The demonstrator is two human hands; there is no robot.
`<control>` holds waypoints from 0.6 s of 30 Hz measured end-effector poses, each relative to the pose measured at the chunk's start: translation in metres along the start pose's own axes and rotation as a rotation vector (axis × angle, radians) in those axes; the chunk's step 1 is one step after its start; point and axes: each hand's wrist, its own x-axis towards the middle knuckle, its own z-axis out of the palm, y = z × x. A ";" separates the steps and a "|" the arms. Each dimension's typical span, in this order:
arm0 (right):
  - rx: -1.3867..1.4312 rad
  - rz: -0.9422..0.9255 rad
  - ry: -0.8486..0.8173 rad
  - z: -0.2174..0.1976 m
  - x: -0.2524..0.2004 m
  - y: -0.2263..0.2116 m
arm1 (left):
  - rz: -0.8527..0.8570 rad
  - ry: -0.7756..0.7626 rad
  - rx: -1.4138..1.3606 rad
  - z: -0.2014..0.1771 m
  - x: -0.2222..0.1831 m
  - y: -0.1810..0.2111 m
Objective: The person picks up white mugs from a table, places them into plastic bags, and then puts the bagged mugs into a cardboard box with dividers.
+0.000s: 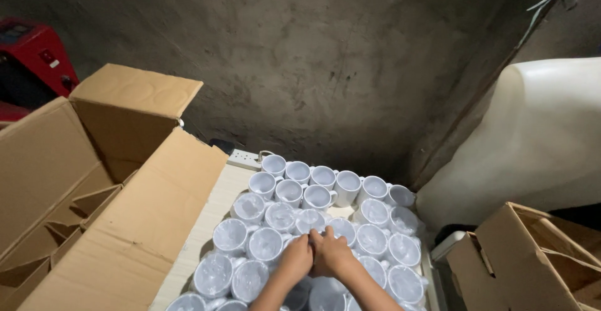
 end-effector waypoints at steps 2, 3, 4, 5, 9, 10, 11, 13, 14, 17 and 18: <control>0.030 0.039 -0.061 -0.024 -0.012 -0.004 | -0.040 0.023 -0.015 -0.004 -0.007 0.015; 0.059 0.078 -0.126 -0.036 -0.018 -0.006 | -0.082 0.045 -0.034 -0.005 -0.010 0.022; 0.060 0.081 -0.125 -0.043 -0.020 -0.003 | -0.080 0.043 -0.034 0.004 -0.008 0.019; 0.040 0.067 -0.108 -0.050 -0.021 0.000 | -0.017 0.118 -0.100 0.012 -0.007 0.016; -0.037 -0.020 0.086 -0.070 -0.016 0.033 | 0.239 0.309 -0.349 0.007 -0.016 0.036; -0.039 -0.020 0.083 -0.077 -0.014 0.041 | 0.237 0.310 -0.352 0.017 -0.014 0.027; -0.086 -0.032 0.135 -0.085 -0.011 0.049 | 0.248 0.315 -0.247 0.027 -0.012 0.018; -0.136 -0.044 0.187 -0.093 -0.001 0.065 | 0.260 0.321 -0.145 0.034 -0.008 0.011; -0.194 -0.046 0.252 -0.092 0.005 0.074 | 0.262 0.252 -0.068 0.033 -0.006 0.013; -0.285 -0.055 0.325 -0.084 0.022 0.098 | 0.288 0.158 0.054 0.029 0.002 0.025; -0.318 -0.064 0.336 -0.082 0.027 0.105 | 0.313 0.134 0.103 0.027 0.006 0.029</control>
